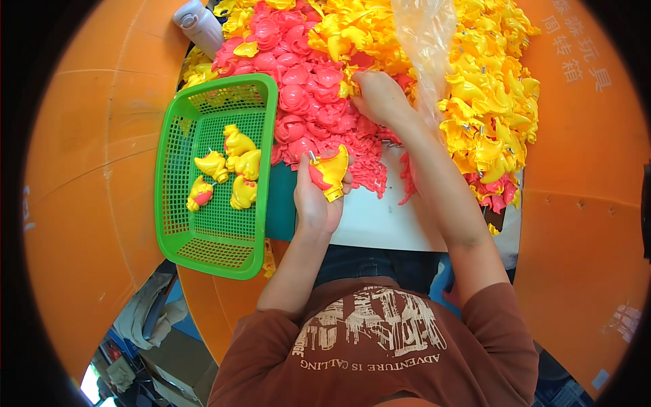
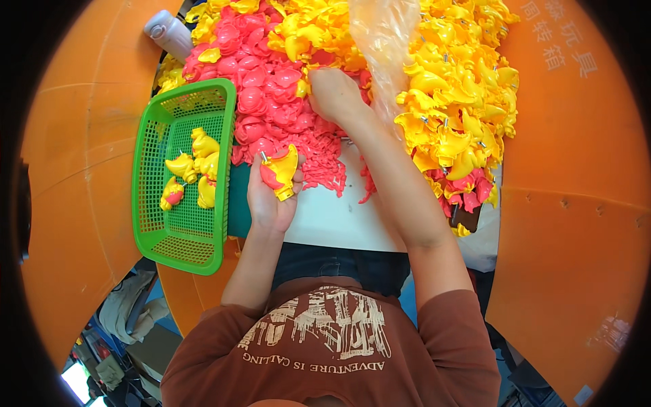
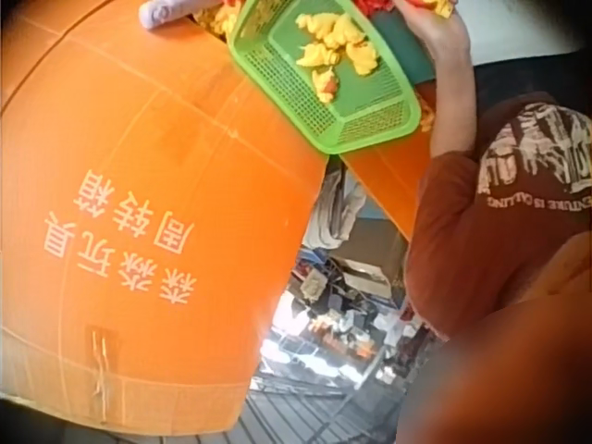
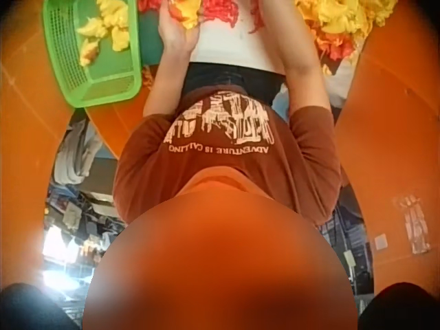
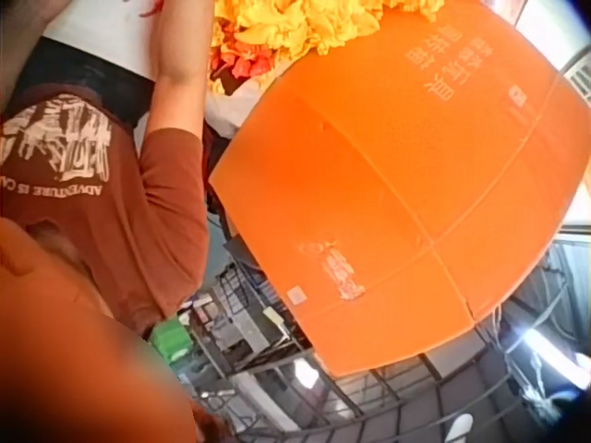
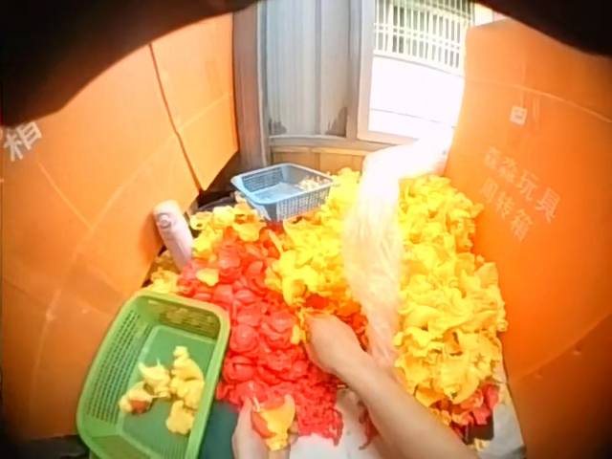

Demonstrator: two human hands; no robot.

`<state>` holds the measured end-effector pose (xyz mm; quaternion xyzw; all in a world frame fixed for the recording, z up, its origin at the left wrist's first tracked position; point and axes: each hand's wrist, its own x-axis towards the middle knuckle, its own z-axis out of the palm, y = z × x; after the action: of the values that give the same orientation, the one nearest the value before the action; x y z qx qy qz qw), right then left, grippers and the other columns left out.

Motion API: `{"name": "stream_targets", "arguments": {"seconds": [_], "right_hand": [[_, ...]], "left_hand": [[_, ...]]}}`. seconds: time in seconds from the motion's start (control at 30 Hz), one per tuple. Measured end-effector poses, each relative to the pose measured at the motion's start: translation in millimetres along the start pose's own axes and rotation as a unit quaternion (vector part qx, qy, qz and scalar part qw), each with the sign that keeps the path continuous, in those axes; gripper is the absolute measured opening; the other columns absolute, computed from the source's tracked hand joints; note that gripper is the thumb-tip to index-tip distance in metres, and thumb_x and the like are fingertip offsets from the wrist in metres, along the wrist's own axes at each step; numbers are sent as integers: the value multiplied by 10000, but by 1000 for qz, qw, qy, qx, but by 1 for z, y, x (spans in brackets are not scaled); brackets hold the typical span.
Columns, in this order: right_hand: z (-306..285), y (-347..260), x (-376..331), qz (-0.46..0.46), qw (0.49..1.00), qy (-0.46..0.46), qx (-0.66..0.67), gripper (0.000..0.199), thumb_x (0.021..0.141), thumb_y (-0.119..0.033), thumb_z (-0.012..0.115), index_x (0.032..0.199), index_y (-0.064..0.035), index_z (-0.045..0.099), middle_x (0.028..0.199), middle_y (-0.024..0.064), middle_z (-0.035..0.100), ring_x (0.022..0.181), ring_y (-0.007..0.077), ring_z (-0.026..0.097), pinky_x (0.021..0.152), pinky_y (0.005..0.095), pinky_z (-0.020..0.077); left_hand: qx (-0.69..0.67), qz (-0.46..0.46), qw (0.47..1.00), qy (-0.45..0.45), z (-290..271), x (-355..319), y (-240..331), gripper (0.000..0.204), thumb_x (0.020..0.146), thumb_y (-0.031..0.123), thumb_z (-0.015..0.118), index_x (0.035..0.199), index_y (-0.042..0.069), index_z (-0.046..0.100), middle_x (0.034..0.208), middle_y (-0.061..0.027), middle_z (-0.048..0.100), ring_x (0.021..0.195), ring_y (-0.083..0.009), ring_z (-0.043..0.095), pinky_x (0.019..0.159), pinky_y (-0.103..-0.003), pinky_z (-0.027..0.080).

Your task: Manually assemble yellow and pink plastic toy ducks from component parts at a factory workbench.

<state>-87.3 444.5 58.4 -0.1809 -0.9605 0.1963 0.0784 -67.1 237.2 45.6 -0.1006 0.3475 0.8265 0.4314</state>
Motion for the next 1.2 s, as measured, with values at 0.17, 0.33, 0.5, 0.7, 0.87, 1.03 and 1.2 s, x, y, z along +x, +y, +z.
{"name": "stream_targets", "arguments": {"seconds": [0.17,0.33,0.5,0.7,0.87,1.03,1.2], "right_hand": [[-10,-4,-16,-45,994,103,0,209,712,-142,660,869,-5,645,834,196,635,809,347,609,735,417,484],[-42,-28,-80,-36,958,240,153,221,708,-133,707,872,4,653,744,128,636,673,217,616,620,313,491],[-24,-59,-141,18,921,274,278,235,680,-112,755,856,7,654,701,78,616,618,141,580,555,261,462],[-27,-49,-164,-97,947,286,107,503,576,-311,824,942,-24,633,857,89,619,753,244,565,710,366,432],[-62,-35,-146,-181,953,211,119,726,576,-357,805,1189,-62,551,1182,151,548,1078,303,518,883,395,416],[-55,-30,-148,-220,949,128,188,665,608,-277,794,1181,-37,557,1223,119,549,1177,321,477,971,411,384],[-49,-35,-157,-192,954,163,161,642,613,-249,790,1174,-35,564,1213,118,557,1159,316,493,950,407,396]], "left_hand": [[2,5,1000,25,5,3,-3,550,959,457,261,1080,-4,534,921,-161,620,648,-222,578,552,-320,450],[-10,30,999,-5,10,8,-5,555,965,473,251,1131,10,506,969,-134,613,743,-224,597,630,-339,473],[-41,104,993,43,41,6,-24,597,969,491,207,1155,-8,476,1025,-129,607,912,-240,607,855,-363,470],[8,68,997,-39,50,-4,-22,624,961,514,200,1112,-13,499,943,-171,620,830,-242,624,728,-352,520],[85,13,994,-69,48,-13,-20,593,958,512,235,1114,1,493,954,-157,609,798,-236,634,654,-347,545],[120,80,988,-50,51,-14,-22,554,961,497,256,1159,34,488,1088,-94,574,962,-188,602,784,-314,518],[118,87,987,-72,45,-10,-24,558,965,490,235,1164,29,478,1082,-100,572,967,-182,598,793,-315,514]]}}
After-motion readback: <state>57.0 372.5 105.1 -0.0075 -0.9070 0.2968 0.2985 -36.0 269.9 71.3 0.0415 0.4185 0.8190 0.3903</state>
